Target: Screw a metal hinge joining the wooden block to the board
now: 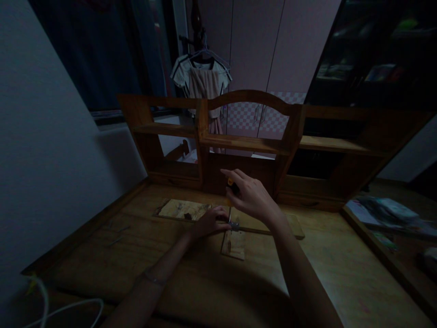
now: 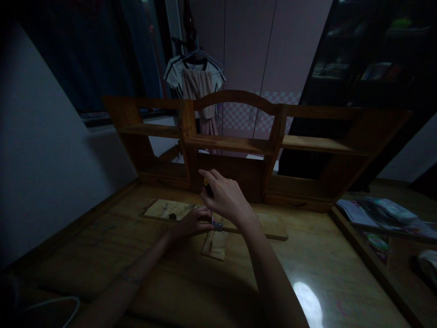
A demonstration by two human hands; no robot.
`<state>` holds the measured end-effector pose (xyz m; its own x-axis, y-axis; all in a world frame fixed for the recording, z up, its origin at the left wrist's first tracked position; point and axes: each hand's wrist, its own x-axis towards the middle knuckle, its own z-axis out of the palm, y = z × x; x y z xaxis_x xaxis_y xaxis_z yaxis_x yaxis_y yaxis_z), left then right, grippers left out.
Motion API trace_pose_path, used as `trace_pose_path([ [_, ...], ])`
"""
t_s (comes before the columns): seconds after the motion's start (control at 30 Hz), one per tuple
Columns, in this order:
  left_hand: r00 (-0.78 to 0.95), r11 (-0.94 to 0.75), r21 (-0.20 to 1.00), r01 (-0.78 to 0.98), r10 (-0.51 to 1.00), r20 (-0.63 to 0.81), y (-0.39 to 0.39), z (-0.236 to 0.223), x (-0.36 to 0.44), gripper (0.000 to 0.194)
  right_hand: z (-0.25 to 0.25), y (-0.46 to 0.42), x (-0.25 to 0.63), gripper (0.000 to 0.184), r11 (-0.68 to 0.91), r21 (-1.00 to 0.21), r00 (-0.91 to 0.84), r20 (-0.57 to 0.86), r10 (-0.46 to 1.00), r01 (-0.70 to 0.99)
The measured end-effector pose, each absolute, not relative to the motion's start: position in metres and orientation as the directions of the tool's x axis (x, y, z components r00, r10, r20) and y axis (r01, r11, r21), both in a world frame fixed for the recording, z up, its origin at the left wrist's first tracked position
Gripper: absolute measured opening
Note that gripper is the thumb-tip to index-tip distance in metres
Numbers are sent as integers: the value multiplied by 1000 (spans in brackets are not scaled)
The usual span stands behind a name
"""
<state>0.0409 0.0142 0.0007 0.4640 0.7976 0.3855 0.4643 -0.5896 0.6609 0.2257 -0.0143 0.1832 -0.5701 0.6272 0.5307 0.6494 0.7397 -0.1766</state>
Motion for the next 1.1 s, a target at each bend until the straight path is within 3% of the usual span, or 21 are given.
trace_pose_path([
  [0.13,461,-591,668,451,796,392,14,0,41,24,182,-13,224,45,689,-169,-537,507,674,704],
  [0.3,422,-578,685,444,809,409,14,-5,41,26,183,-17,225,65,714,-161,-576,483,659,682],
  [0.5,451,-605,658,448,788,418,12,2,44,22,183,-17,225,44,624,-128,-494,498,712,771],
  [0.73,428,-598,625,502,799,421,6,4,46,21,188,-21,228,54,689,-148,-550,496,672,709],
  [0.9,454,-619,582,527,784,423,7,3,47,18,185,-16,225,39,621,-131,-488,504,713,772],
  [1.1,404,-599,526,603,798,447,4,0,49,21,185,-18,227,60,688,-138,-551,497,670,712],
])
